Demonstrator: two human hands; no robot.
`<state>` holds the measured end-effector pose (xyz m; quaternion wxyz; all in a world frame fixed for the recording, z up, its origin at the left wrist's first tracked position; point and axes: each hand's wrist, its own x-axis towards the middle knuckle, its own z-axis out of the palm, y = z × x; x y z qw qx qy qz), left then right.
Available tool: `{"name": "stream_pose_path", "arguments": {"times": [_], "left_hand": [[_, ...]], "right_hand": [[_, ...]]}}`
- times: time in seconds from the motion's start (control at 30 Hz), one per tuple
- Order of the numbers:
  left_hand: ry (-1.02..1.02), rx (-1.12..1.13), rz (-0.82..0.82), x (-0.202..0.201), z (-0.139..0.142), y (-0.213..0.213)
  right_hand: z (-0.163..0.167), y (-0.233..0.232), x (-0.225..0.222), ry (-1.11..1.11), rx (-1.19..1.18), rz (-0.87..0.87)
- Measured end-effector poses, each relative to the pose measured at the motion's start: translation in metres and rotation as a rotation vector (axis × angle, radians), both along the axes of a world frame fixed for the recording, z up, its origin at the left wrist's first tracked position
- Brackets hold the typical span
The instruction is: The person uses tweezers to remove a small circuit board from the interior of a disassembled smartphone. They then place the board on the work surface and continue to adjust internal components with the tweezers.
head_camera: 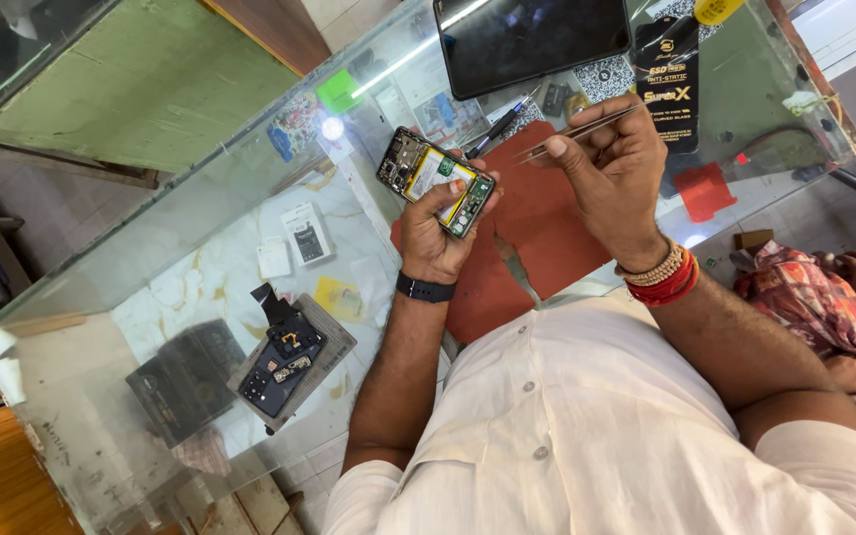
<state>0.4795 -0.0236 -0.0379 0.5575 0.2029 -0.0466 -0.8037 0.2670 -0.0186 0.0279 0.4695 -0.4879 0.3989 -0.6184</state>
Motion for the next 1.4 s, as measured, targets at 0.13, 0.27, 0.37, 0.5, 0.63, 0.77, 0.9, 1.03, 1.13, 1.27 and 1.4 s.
{"name": "stream_pose_path", "arguments": {"times": [0.13,0.27,0.37,0.5,0.63,0.77,0.9,1.03,1.13,1.27,1.4], "left_hand": [[-0.169,-0.053,-0.011,-0.004,0.015,0.003],[-0.24,-0.175,0.006,-0.011,0.027,0.008],[-0.308,-0.219,0.014,-0.015,0.032,0.011],[-0.34,-0.247,0.032,-0.016,0.034,0.013],[-0.35,-0.257,0.036,-0.014,0.034,0.012],[-0.334,-0.27,0.039,-0.014,0.033,0.011],[-0.327,-0.277,0.038,-0.015,0.031,0.011],[-0.325,-0.284,0.034,-0.015,0.03,0.01],[-0.353,-0.285,0.058,-0.016,0.029,0.009],[-0.365,-0.283,0.047,-0.016,0.031,0.01],[-0.375,-0.287,0.02,-0.017,0.032,0.011]], "right_hand": [[0.004,-0.001,-0.002,0.029,0.051,0.052],[0.005,-0.006,-0.004,0.123,0.106,0.153],[0.006,-0.008,-0.005,0.204,0.121,0.198],[0.008,-0.008,-0.002,0.22,0.156,0.202],[0.011,-0.009,-0.002,0.419,0.134,0.143],[0.012,-0.007,-0.001,0.357,0.103,0.173],[0.013,-0.005,-0.001,0.376,0.072,0.167],[0.015,-0.001,0.0,0.504,0.067,0.113],[0.016,0.003,0.004,0.395,-0.026,0.137],[0.018,0.002,0.004,0.475,-0.019,0.135],[0.018,-0.003,-0.002,0.489,0.108,0.169]]}}
